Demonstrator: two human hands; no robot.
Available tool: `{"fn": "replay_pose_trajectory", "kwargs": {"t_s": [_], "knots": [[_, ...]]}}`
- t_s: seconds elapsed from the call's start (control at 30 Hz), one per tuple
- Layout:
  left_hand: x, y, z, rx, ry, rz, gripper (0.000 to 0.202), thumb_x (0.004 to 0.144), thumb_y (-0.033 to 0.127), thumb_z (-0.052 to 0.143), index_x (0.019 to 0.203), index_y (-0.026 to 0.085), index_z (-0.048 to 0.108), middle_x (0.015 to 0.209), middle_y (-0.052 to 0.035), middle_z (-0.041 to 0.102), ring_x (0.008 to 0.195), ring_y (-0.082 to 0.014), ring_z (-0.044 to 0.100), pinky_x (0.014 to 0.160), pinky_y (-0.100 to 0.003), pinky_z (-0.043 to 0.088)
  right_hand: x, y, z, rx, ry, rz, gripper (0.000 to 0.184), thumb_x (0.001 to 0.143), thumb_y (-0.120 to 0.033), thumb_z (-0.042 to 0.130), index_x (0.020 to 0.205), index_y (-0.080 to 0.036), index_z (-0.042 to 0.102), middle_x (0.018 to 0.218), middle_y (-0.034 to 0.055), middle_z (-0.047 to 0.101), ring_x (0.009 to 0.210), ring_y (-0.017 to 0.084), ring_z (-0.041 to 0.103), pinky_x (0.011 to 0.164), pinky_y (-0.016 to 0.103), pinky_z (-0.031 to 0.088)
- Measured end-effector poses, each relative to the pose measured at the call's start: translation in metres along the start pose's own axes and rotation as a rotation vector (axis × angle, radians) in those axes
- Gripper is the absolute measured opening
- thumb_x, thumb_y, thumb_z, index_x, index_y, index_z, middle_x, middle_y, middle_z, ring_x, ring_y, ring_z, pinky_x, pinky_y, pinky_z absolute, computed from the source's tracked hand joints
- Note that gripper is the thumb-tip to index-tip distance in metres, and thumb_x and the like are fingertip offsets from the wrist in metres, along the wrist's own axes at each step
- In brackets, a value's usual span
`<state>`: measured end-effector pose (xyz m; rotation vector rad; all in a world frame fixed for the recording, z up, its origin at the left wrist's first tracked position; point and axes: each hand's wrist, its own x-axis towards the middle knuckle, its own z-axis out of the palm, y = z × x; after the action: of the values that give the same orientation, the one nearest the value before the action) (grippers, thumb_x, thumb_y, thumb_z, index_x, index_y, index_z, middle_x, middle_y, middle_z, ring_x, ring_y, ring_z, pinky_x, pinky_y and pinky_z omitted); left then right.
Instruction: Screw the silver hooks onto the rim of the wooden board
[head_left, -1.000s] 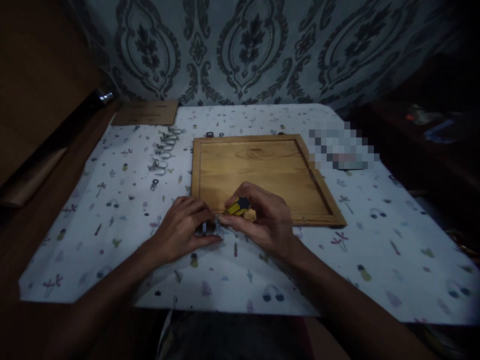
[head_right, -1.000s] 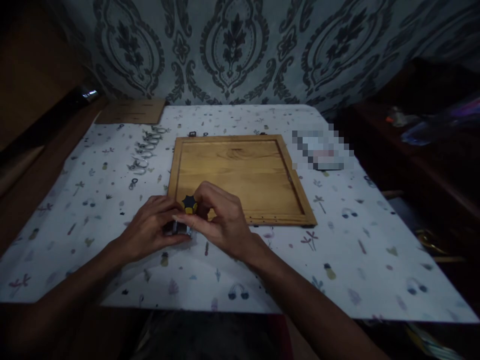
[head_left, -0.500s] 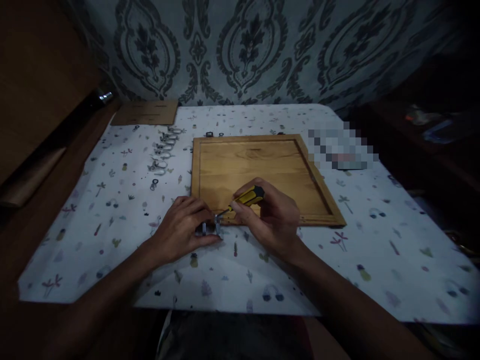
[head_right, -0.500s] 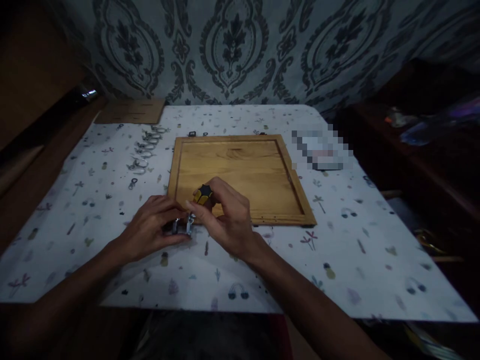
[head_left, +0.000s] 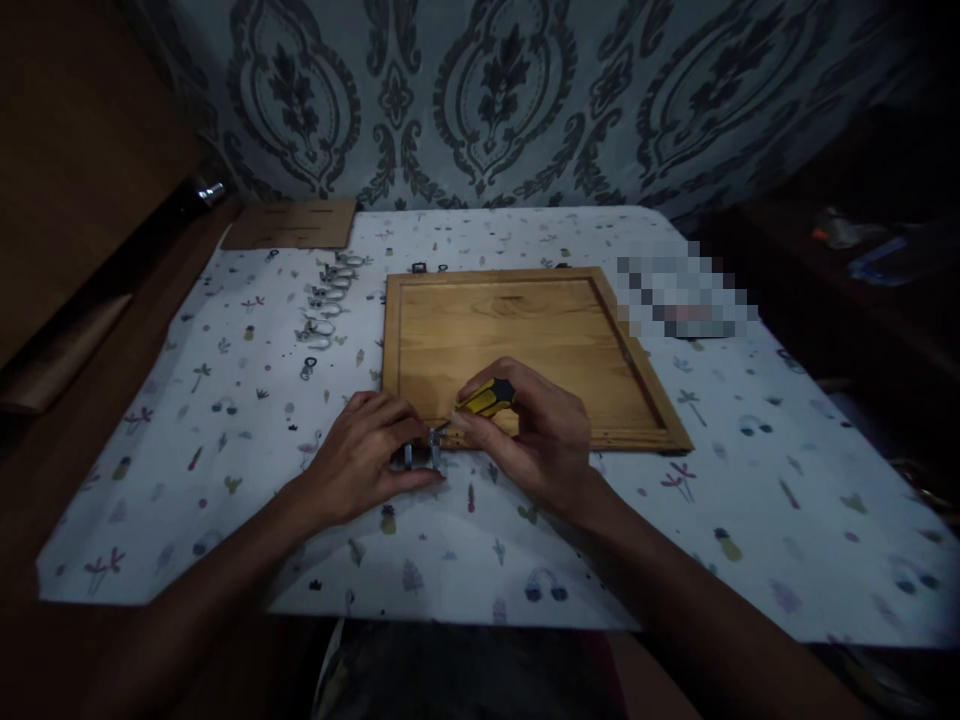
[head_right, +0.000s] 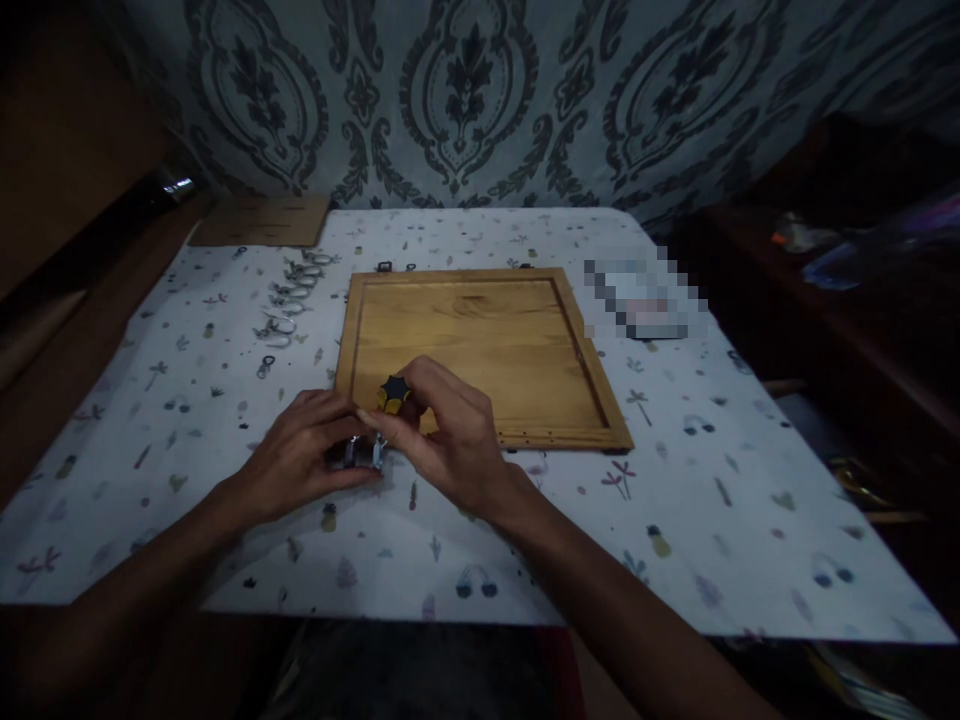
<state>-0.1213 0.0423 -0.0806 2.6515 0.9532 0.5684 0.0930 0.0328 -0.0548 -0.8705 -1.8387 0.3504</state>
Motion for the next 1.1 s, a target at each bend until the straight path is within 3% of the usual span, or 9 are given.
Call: {"fn": "replay_pose_trajectory", "kwargs": {"t_s": [0.3, 0.53, 0.7, 0.87, 0.97, 1.1], "knots": [[0.001, 0.001, 0.001, 0.001, 0.045, 0.020, 0.039, 0.091, 0.055, 0.064, 0.101, 0.018, 0.069, 0.099, -0.0059, 0.070, 0.092, -0.0245, 0.064, 0.083, -0.041, 0.045, 0.001, 0.000, -0.005, 0.073, -0.136, 0.069, 0.023, 0.091, -0.036, 0.072, 0.085, -0.017, 0.059, 0.075, 0.0024, 0.069, 0.066, 0.015, 0.068, 0.058, 0.025, 0.051], [0.000, 0.001, 0.002, 0.017, 0.029, 0.003, 0.037, 0.089, 0.052, 0.069, 0.104, 0.019, 0.069, 0.100, -0.0056, 0.070, 0.094, -0.0247, 0.063, 0.084, -0.041, 0.044, 0.006, -0.001, -0.012, 0.058, -0.213, 0.054, 0.018, 0.094, -0.032, 0.068, 0.090, -0.016, 0.062, 0.080, 0.0042, 0.071, 0.070, 0.015, 0.069, 0.062, 0.025, 0.052], [0.000, 0.000, 0.000, 0.019, -0.009, -0.015, 0.041, 0.090, 0.058, 0.064, 0.107, 0.021, 0.069, 0.103, -0.0054, 0.071, 0.096, -0.0245, 0.063, 0.086, -0.041, 0.044, 0.013, -0.002, -0.023, 0.156, -0.349, 0.058, 0.009, 0.096, -0.025, 0.064, 0.100, -0.017, 0.063, 0.090, 0.0034, 0.073, 0.077, 0.013, 0.069, 0.067, 0.022, 0.053], [0.000, 0.000, 0.001, 0.008, -0.017, -0.014, 0.042, 0.092, 0.059, 0.061, 0.109, 0.021, 0.069, 0.104, -0.0054, 0.070, 0.097, -0.0246, 0.062, 0.086, -0.041, 0.044, 0.014, -0.001, -0.028, 0.195, -0.442, 0.042, 0.012, 0.097, -0.021, 0.062, 0.108, -0.017, 0.063, 0.098, 0.0046, 0.073, 0.084, 0.014, 0.071, 0.074, 0.023, 0.055], [0.000, 0.000, 0.002, 0.017, 0.004, -0.014, 0.041, 0.092, 0.058, 0.060, 0.105, 0.020, 0.070, 0.096, -0.0047, 0.068, 0.093, -0.0244, 0.060, 0.083, -0.040, 0.043, 0.012, -0.001, -0.023, 0.148, -0.418, 0.010, 0.011, 0.096, -0.025, 0.064, 0.102, -0.016, 0.064, 0.092, 0.0057, 0.073, 0.080, 0.015, 0.070, 0.071, 0.025, 0.055], [0.000, 0.000, 0.002, 0.007, 0.038, -0.006, 0.040, 0.092, 0.057, 0.061, 0.106, 0.021, 0.069, 0.092, -0.0042, 0.066, 0.090, -0.0238, 0.060, 0.081, -0.039, 0.042, 0.008, -0.002, -0.010, 0.065, -0.234, -0.089, 0.018, 0.093, -0.032, 0.069, 0.089, -0.017, 0.060, 0.075, 0.0023, 0.067, 0.066, 0.014, 0.065, 0.058, 0.024, 0.049]]}}
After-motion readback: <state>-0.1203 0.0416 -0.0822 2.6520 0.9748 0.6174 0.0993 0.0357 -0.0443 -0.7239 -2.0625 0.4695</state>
